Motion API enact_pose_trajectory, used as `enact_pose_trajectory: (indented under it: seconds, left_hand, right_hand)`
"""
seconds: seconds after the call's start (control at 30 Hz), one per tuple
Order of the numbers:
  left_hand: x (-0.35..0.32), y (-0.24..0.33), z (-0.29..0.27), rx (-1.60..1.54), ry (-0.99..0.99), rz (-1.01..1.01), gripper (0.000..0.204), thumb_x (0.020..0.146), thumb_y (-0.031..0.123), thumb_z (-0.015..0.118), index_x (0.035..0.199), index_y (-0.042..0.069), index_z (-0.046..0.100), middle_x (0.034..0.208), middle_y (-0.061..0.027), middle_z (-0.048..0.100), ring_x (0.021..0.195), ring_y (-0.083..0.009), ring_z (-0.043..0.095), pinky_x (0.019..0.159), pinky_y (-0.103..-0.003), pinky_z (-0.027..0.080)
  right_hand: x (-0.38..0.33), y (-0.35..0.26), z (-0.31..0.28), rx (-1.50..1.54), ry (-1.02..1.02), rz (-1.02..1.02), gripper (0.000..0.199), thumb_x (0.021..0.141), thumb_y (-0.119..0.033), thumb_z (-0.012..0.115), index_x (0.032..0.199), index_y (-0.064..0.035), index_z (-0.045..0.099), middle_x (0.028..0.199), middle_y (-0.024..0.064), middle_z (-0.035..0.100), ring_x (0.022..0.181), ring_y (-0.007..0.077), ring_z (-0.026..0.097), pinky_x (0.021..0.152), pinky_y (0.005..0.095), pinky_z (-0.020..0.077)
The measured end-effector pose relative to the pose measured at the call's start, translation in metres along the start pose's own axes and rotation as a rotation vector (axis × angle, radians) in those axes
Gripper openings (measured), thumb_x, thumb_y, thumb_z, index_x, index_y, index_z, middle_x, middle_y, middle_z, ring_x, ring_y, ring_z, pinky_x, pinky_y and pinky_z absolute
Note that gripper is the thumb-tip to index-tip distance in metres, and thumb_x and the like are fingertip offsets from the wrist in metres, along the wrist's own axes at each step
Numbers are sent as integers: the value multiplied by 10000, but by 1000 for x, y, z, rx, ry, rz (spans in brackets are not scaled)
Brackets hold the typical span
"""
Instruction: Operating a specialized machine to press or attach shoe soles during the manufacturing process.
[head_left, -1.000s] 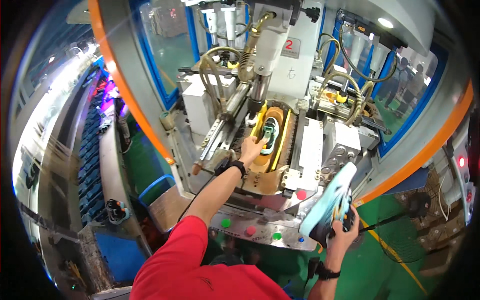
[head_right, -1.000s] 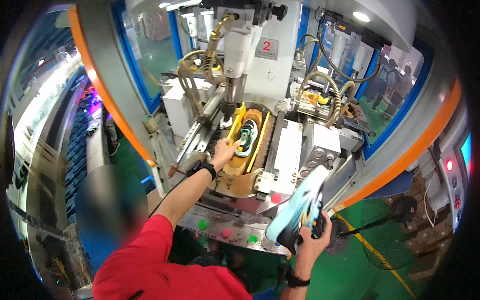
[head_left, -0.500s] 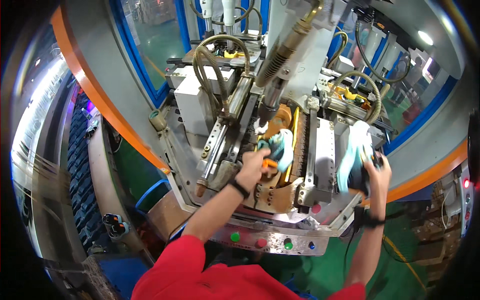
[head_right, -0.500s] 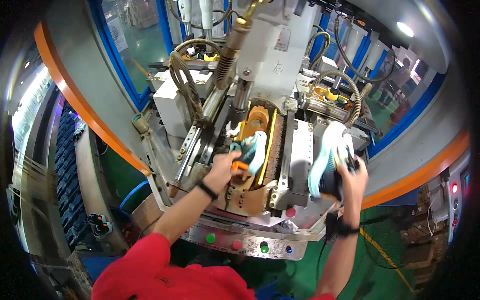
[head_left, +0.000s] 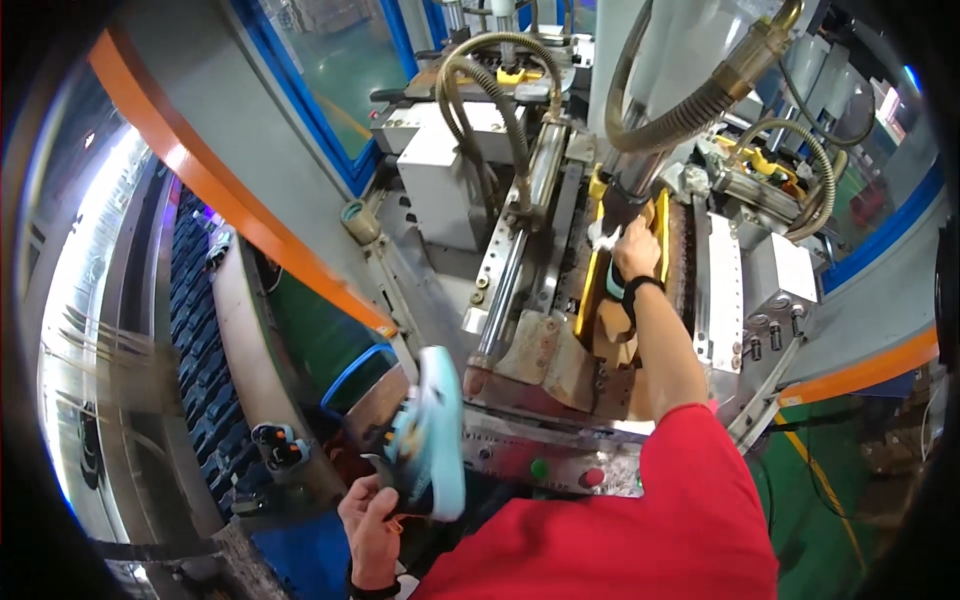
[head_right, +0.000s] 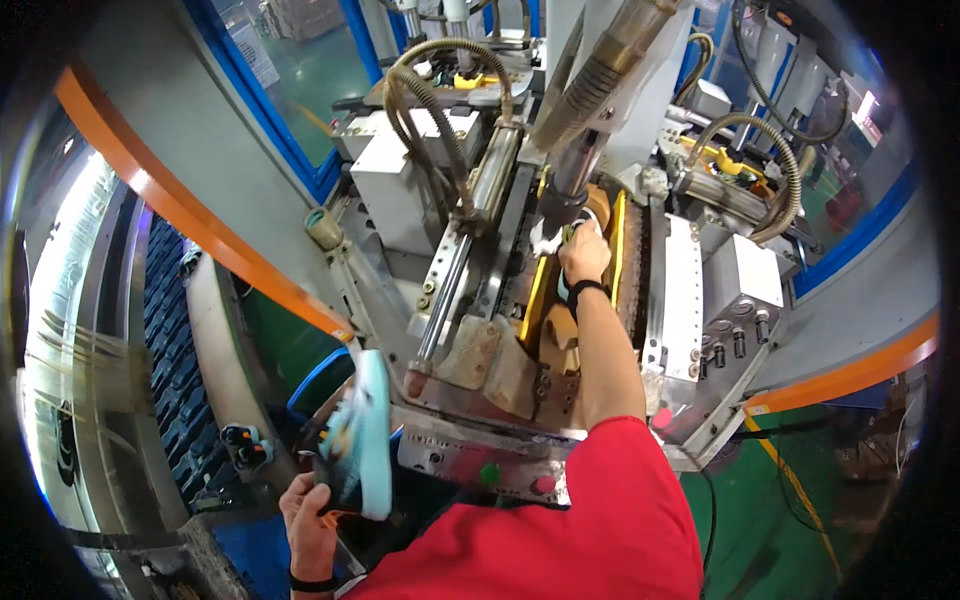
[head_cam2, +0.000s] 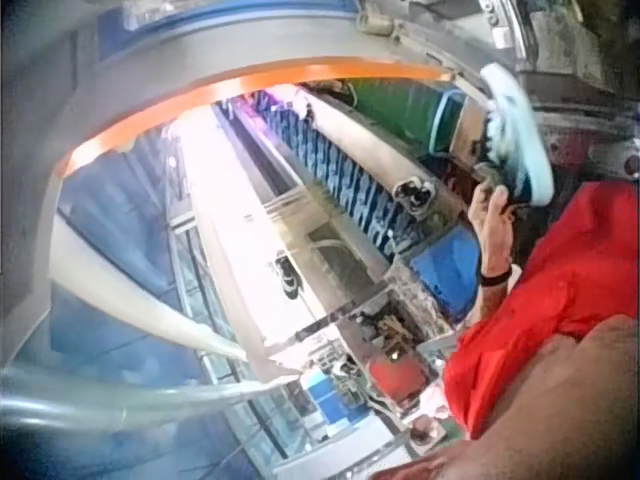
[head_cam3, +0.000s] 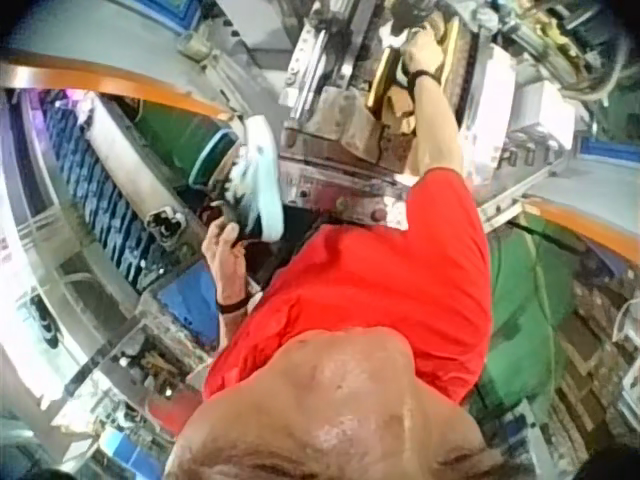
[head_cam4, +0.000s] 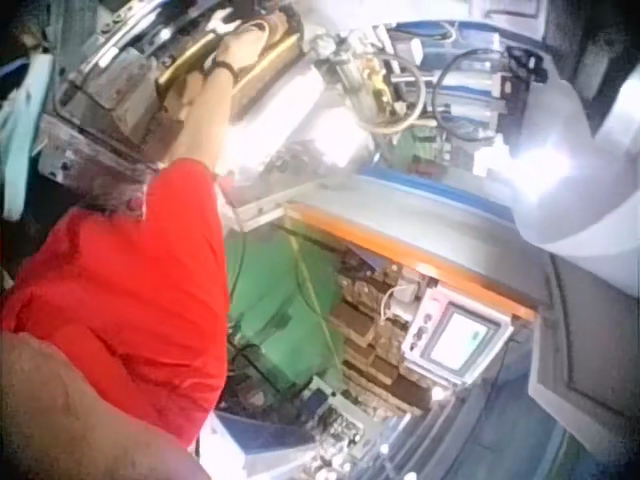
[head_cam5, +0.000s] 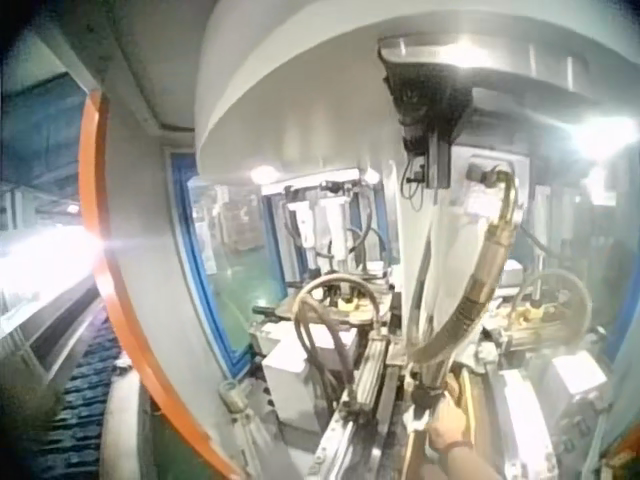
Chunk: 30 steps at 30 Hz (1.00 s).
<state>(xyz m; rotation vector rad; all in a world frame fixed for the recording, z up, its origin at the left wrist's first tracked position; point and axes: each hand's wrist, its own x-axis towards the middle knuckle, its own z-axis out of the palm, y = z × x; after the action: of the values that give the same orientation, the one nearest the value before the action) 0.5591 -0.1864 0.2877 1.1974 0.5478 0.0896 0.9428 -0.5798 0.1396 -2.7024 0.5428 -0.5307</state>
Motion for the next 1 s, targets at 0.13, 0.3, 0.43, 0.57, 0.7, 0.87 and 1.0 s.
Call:
enact_pose_trajectory:
  seconds: [0.13, 0.3, 0.43, 0.57, 0.7, 0.87, 1.0]
  left_hand:
    - [-6, -21, -33, -159, 167, 117, 125, 862, 53, 611, 960, -24, 599, 882, -91, 669, 808, -188, 680, 679, -363, 596]
    - [-25, -36, -43, -196, 376, 93, 158, 891, 176, 612, 902, 18, 607, 862, -78, 621, 778, -203, 655, 648, -377, 591]
    - [-29, -37, -27, -189, 359, 82, 143, 885, 165, 619, 909, 24, 619, 879, -79, 628, 813, -216, 660, 691, -398, 587]
    - [-40, -43, -13, -201, 344, 35, 116, 873, 147, 632, 894, 33, 622, 891, -72, 644, 798, -224, 672, 667, -391, 585]
    - [-60, -53, -12, -220, 364, 29, 105, 876, 133, 627, 898, 31, 614, 859, -68, 648, 757, -224, 677, 651, -397, 583]
    - [-66, -59, -16, -239, 379, 43, 121, 879, 134, 623, 911, 17, 613, 844, -76, 655, 734, -226, 679, 635, -395, 588]
    - [-75, -64, -21, -262, 426, 57, 139, 880, 134, 621, 918, 1, 612, 844, -83, 660, 719, -225, 678, 628, -387, 592]
  right_hand:
    - [5, 13, -19, 51, -158, 38, 446, 785, -211, 652, 1093, 33, 440, 946, 278, 660, 930, 421, 654, 791, 498, 527]
    - [-158, -30, -98, 537, 82, -470, 342, 782, -102, 651, 1104, -18, 573, 919, 224, 624, 873, 392, 614, 752, 475, 504]
    - [-314, -39, -109, 684, -221, -583, 172, 766, -95, 655, 931, -60, 619, 865, 117, 616, 848, 325, 603, 752, 404, 508]
    - [-384, -1, -10, 552, -494, -638, 195, 789, -125, 645, 976, -78, 614, 961, 100, 600, 940, 305, 587, 772, 400, 513]
    - [-396, 20, 28, 443, -491, -732, 169, 832, -154, 614, 986, -85, 606, 965, 95, 574, 947, 312, 588, 778, 404, 515]
    - [-342, -16, -53, 846, -322, -642, 279, 767, -79, 686, 1038, -56, 624, 985, 135, 621, 855, 342, 623, 766, 414, 522]
    - [-162, -42, -189, 899, 278, -312, 268, 835, 37, 613, 1100, 19, 584, 994, 109, 641, 874, 193, 620, 752, 308, 520]
